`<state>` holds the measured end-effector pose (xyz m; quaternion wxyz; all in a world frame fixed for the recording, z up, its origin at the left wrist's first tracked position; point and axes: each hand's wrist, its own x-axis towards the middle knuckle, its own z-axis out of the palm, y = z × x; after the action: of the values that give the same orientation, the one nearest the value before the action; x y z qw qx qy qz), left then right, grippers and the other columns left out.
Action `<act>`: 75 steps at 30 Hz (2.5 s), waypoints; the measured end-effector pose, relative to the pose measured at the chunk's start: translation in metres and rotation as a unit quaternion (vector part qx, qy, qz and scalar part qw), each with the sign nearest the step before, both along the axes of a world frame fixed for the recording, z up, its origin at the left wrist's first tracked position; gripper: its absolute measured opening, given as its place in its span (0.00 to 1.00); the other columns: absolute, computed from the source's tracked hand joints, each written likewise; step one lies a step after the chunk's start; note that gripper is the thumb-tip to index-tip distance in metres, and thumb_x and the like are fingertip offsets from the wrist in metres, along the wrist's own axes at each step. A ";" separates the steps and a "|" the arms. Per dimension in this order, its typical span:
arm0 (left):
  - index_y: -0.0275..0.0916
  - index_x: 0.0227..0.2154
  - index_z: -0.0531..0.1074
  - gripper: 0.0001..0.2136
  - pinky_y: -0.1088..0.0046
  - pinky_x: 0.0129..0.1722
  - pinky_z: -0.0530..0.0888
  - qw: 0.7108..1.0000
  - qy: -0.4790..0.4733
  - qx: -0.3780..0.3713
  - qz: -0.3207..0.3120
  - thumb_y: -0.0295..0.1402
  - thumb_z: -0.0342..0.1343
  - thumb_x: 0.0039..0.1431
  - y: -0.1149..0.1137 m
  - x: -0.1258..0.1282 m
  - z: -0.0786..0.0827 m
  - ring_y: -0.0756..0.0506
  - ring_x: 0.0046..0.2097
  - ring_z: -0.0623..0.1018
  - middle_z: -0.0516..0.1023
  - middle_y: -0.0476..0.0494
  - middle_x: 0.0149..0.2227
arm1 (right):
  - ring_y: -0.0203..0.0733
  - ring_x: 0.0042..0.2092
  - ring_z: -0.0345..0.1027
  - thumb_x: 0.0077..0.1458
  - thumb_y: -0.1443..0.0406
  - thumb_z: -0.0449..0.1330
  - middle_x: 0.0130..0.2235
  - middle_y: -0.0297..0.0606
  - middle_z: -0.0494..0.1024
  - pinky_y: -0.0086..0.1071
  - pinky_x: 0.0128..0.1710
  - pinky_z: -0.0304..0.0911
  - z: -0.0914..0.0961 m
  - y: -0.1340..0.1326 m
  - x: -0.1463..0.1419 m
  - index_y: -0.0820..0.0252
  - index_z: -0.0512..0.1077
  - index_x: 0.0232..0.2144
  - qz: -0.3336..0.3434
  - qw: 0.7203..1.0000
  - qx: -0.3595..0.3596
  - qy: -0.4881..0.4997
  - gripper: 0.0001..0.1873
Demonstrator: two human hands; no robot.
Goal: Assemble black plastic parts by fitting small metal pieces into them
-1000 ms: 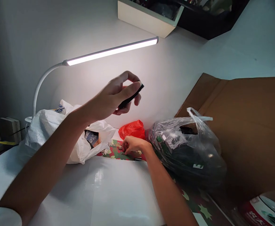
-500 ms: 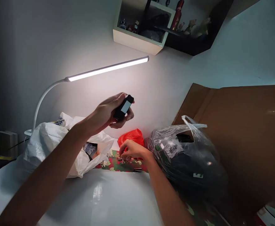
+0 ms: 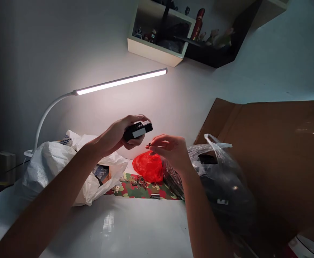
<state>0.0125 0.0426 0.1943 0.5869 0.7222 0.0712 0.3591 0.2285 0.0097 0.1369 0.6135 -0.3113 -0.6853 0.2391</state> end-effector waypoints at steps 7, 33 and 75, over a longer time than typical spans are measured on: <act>0.42 0.44 0.63 0.11 0.79 0.19 0.60 0.992 0.042 0.060 0.098 0.40 0.57 0.68 0.001 0.005 0.000 0.52 0.22 0.66 0.69 0.54 0.22 | 0.41 0.34 0.84 0.47 0.64 0.80 0.35 0.32 0.83 0.39 0.38 0.86 0.018 -0.024 -0.003 0.53 0.85 0.31 -0.024 0.990 0.115 0.076 0.08; 0.34 0.32 0.79 0.18 0.79 0.20 0.70 0.969 0.013 0.210 0.133 0.47 0.68 0.63 0.003 0.007 -0.002 0.53 0.25 0.72 0.74 0.48 0.25 | 0.38 0.38 0.81 0.55 0.70 0.73 0.37 0.32 0.83 0.37 0.38 0.82 0.017 -0.024 -0.009 0.52 0.82 0.33 -0.035 0.978 0.200 0.040 0.07; 0.40 0.36 0.64 0.17 0.82 0.17 0.63 0.995 0.014 0.023 -0.101 0.47 0.47 0.78 -0.006 0.026 -0.019 0.55 0.19 0.67 0.72 0.51 0.23 | 0.40 0.40 0.80 0.56 0.72 0.73 0.37 0.32 0.84 0.35 0.35 0.78 0.018 -0.033 -0.020 0.52 0.83 0.37 -0.233 0.914 0.333 0.010 0.10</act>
<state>0.0380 0.0363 0.1755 0.6021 0.7440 -0.0023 0.2898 0.2082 -0.0234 0.1546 0.7265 -0.2372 -0.6272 -0.1499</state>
